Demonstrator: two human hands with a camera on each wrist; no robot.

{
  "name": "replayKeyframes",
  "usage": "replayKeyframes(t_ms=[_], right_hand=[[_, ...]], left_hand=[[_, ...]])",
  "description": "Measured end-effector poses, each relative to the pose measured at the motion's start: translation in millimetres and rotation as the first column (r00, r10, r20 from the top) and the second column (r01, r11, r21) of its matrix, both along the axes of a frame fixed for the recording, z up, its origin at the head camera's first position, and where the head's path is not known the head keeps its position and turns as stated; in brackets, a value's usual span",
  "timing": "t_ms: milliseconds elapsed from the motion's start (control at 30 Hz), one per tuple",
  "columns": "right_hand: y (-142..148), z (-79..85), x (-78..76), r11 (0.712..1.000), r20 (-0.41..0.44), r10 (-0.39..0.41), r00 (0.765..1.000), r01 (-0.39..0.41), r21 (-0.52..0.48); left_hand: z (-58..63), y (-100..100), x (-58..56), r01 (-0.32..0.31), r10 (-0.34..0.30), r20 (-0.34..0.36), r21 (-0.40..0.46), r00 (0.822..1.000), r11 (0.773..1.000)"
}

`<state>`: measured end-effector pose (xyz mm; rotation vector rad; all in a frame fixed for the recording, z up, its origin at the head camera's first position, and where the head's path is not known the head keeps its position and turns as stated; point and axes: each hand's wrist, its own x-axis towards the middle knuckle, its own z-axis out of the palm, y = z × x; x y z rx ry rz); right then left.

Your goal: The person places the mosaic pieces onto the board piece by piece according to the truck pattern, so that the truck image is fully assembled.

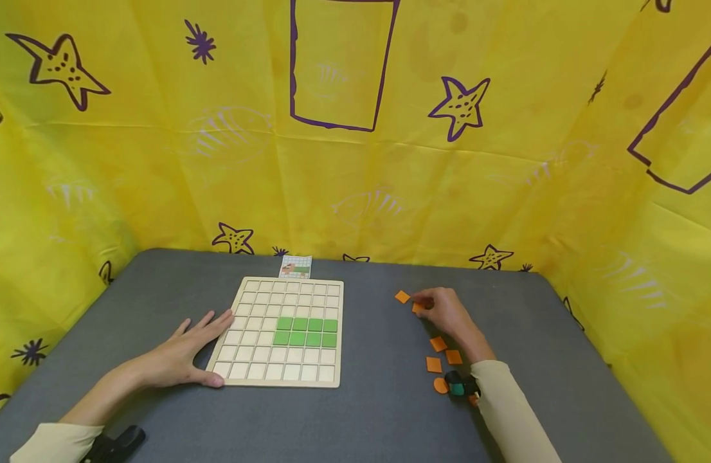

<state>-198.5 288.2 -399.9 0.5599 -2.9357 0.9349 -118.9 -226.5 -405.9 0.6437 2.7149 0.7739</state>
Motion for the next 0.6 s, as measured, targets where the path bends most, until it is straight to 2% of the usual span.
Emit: replayKeyframes(t_ms=[600], right_hand=[[-7.4,10.9,11.2,1.000,-0.060,0.022,0.998,-0.021,0.013]], left_hand=[[-1.9,-2.2,0.4,0.027,-0.026,-0.028,0.022,0.999,0.999]])
